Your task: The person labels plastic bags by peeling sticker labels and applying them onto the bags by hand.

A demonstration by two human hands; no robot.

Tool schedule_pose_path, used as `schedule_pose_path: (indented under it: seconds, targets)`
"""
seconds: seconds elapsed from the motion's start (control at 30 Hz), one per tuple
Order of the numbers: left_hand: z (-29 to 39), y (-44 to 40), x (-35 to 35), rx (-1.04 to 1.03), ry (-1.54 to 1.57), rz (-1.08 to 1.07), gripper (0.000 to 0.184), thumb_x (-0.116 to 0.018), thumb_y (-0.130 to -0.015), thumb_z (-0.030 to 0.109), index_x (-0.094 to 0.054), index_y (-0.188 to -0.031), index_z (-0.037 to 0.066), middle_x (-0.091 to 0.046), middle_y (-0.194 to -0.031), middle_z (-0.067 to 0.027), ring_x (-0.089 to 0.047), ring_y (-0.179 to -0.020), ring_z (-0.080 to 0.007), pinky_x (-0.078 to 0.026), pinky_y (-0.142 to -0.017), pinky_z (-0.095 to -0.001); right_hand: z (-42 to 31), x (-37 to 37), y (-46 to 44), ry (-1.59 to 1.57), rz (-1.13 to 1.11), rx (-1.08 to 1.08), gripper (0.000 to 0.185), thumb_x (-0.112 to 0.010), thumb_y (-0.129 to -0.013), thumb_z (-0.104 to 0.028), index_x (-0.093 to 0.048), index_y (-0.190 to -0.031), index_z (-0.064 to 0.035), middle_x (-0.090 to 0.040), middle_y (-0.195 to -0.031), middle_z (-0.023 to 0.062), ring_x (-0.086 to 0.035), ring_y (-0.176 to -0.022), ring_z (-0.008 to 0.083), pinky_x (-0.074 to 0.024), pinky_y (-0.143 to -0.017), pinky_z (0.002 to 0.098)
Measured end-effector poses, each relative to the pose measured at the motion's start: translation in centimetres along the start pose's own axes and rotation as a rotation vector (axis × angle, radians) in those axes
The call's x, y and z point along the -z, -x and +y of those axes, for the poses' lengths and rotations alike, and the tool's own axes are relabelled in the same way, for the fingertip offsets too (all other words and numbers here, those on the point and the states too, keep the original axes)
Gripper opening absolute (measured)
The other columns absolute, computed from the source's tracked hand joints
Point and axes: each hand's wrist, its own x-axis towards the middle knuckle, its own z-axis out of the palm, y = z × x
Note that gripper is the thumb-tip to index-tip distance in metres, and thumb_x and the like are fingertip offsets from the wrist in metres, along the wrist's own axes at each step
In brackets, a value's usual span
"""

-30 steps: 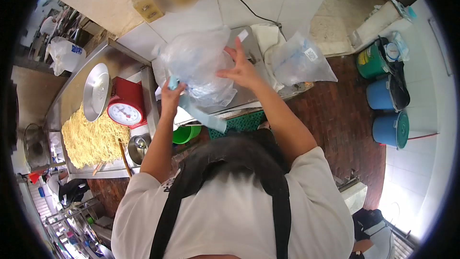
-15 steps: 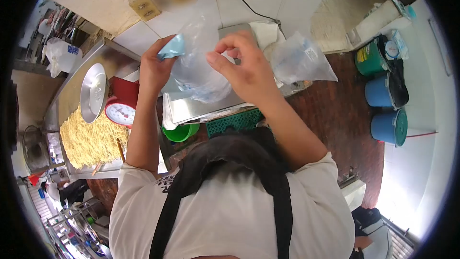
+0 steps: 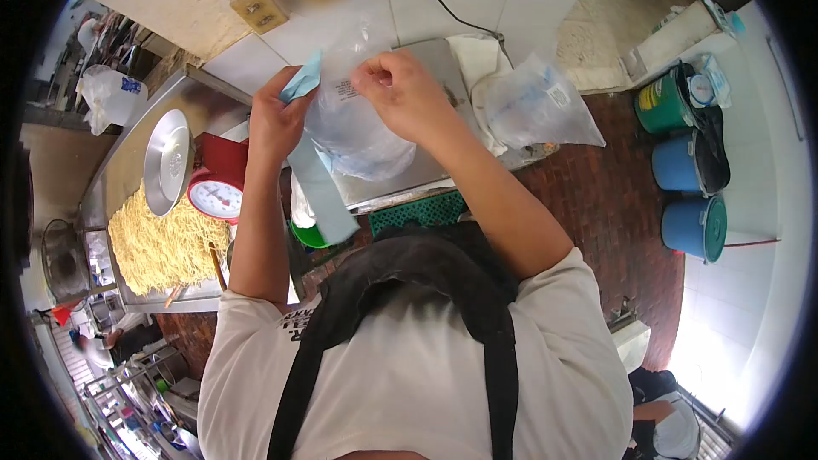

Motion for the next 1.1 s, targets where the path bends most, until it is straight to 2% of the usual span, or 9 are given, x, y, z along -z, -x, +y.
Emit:
schedule_pose_path:
  seconds: [0.13,0.33,0.43,0.53,0.63,0.7,0.83,0.93,1.1]
  targets:
    - [-0.4,-0.1,0.0,-0.085,0.001,-0.024,0.025,-0.066,-0.078,0.001,-0.069,-0.103,0.001,-0.069,-0.096,-0.0123,-0.067,-0.085,-0.0294,-0.051,-0.079,-0.0322,1.0,0.0,-0.2,-0.067,-0.026,-0.036,0.028,-0.066,-0.093,-0.027,-0.069,-0.104,-0.0014,-0.067,-0.096,0.0049,-0.058,-0.089,0.0134,-0.0452,-0.083,0.0277]
    - [-1.3,-0.3,-0.3,-0.153,-0.041,-0.004,0.024,-0.064,-0.078,0.000,-0.068,-0.102,0.001,-0.069,-0.100,-0.0115,-0.067,-0.089,-0.0315,-0.051,-0.080,-0.0334,4.3,-0.3,-0.6,-0.491,0.014,-0.240,0.047,-0.070,-0.090,-0.026,-0.054,-0.128,-0.0019,-0.065,-0.101,0.0065,-0.058,-0.090,0.0145,-0.0456,-0.084,0.0290]
    - [-1.0,-0.2,-0.5,-0.130,-0.058,0.004,0.024,-0.064,-0.078,0.000,-0.068,-0.101,0.001,-0.069,-0.099,-0.0116,-0.067,-0.087,-0.0307,-0.051,-0.080,-0.0331,4.0,-0.3,0.2,-0.276,0.152,-0.102,0.068,-0.071,-0.090,-0.026,-0.035,-0.141,-0.0003,-0.061,-0.114,0.0105,-0.057,-0.099,0.0195,-0.0449,-0.091,0.0350]
    - [-0.8,-0.1,-0.8,-0.133,-0.014,0.007,0.020,-0.062,-0.084,0.003,-0.067,-0.103,0.000,-0.067,-0.087,-0.0100,-0.062,-0.081,-0.0156,-0.048,-0.077,-0.0272,1.7,-1.2,0.5,0.138,0.250,0.196,0.087,-0.076,-0.083,-0.036,-0.029,-0.144,0.0043,-0.050,-0.130,0.0242,-0.051,-0.118,0.0322,-0.0409,-0.102,0.0409]
    - [-1.5,0.0,-1.0,-0.084,0.005,0.007,0.019,-0.064,-0.085,0.006,-0.067,-0.102,0.000,-0.065,-0.081,-0.0089,-0.059,-0.078,-0.0119,-0.047,-0.074,-0.0266,12.8,-4.5,-3.8,0.110,0.278,-0.082,0.087,-0.073,-0.084,-0.036,-0.027,-0.145,0.0048,-0.038,-0.141,0.0299,-0.033,-0.135,0.0423,-0.0312,-0.111,0.0469]
    - [-2.2,-0.4,-1.4,-0.111,0.040,0.044,0.019,-0.064,-0.082,0.004,-0.068,-0.100,0.000,-0.067,-0.086,-0.0123,-0.064,-0.080,-0.0213,-0.049,-0.075,-0.0293,15.2,-4.2,-3.5,0.100,0.305,-0.057,0.083,-0.071,-0.086,-0.032,-0.026,-0.146,0.0047,-0.038,-0.142,0.0292,-0.030,-0.138,0.0435,-0.0291,-0.113,0.0472]
    - [-2.0,-0.2,-1.9,-0.012,0.056,0.100,0.019,-0.065,-0.080,0.005,-0.069,-0.098,0.000,-0.069,-0.087,-0.0135,-0.067,-0.078,-0.0259,-0.050,-0.074,-0.0310,6.7,-1.2,-0.8,0.031,0.495,0.092,0.076,-0.068,-0.088,-0.027,-0.029,-0.146,0.0045,-0.040,-0.142,0.0266,-0.033,-0.137,0.0426,-0.0294,-0.113,0.0474]
    - [-2.0,-0.1,-2.2,-0.052,0.028,0.125,0.019,-0.066,-0.080,0.006,-0.069,-0.098,0.000,-0.069,-0.085,-0.0139,-0.066,-0.076,-0.0259,-0.050,-0.074,-0.0309,2.1,-0.1,1.3,0.239,0.488,0.543,0.066,-0.065,-0.090,-0.021,-0.035,-0.143,0.0044,-0.043,-0.140,0.0251,-0.038,-0.135,0.0397,-0.0315,-0.112,0.0480]
    - [-2.5,-0.3,-2.6,-0.087,0.053,0.138,0.019,-0.066,-0.080,0.005,-0.069,-0.098,0.000,-0.069,-0.089,-0.0145,-0.066,-0.078,-0.0264,-0.050,-0.074,-0.0312,7.4,-4.8,2.1,0.369,0.133,0.444,0.061,-0.058,-0.095,-0.033,-0.041,-0.139,0.0048,-0.046,-0.139,0.0253,-0.041,-0.133,0.0407,-0.0306,-0.112,0.0509]
